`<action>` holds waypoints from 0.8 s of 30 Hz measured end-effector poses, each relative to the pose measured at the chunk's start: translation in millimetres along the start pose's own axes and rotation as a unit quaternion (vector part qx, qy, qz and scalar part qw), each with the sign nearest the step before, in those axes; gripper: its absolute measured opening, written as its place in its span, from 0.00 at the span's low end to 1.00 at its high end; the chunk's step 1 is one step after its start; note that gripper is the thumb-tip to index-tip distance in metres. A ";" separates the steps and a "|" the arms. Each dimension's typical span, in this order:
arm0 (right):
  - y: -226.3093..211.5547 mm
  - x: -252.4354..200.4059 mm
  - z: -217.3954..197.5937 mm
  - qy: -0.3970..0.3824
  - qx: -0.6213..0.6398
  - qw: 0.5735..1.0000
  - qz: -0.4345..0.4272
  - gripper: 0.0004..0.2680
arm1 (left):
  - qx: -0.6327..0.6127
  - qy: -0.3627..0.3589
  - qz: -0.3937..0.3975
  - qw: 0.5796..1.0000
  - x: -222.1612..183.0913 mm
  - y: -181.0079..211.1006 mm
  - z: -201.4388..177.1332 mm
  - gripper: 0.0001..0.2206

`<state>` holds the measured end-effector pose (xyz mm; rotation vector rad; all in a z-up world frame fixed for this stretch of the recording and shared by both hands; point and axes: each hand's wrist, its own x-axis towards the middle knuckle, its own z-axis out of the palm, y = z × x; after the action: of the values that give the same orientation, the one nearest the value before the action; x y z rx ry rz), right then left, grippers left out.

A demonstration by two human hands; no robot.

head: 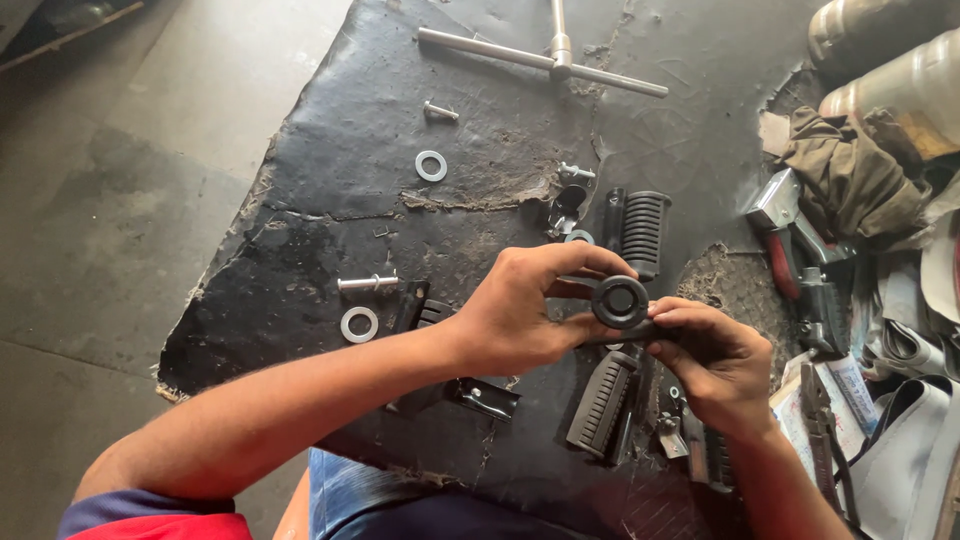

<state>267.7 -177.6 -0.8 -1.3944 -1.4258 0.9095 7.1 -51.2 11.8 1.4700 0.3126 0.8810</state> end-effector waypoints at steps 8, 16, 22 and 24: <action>-7.8 -1.3 -10.4 -0.002 0.012 1.000 0.018 0.11 | 0.146 0.053 0.109 0.982 1.6 -2.5 -7.2 0.18; -61.4 -28.9 -21.9 0.135 0.141 0.977 -0.080 0.12 | 0.319 0.064 0.229 0.917 -2.6 -13.8 -17.4 0.22; -40.3 -53.2 -25.0 0.201 -0.069 0.963 -0.164 0.14 | 0.476 0.003 0.298 0.827 -0.3 -8.5 -9.6 0.21; -52.6 -39.7 -19.3 0.173 -0.121 0.959 -0.190 0.14 | 0.446 0.007 0.259 0.857 0.7 -8.5 -9.4 0.24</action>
<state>267.0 -223.2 50.4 -1.3113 -1.4919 0.2352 4.0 -42.8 2.8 2.4910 0.3646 1.2602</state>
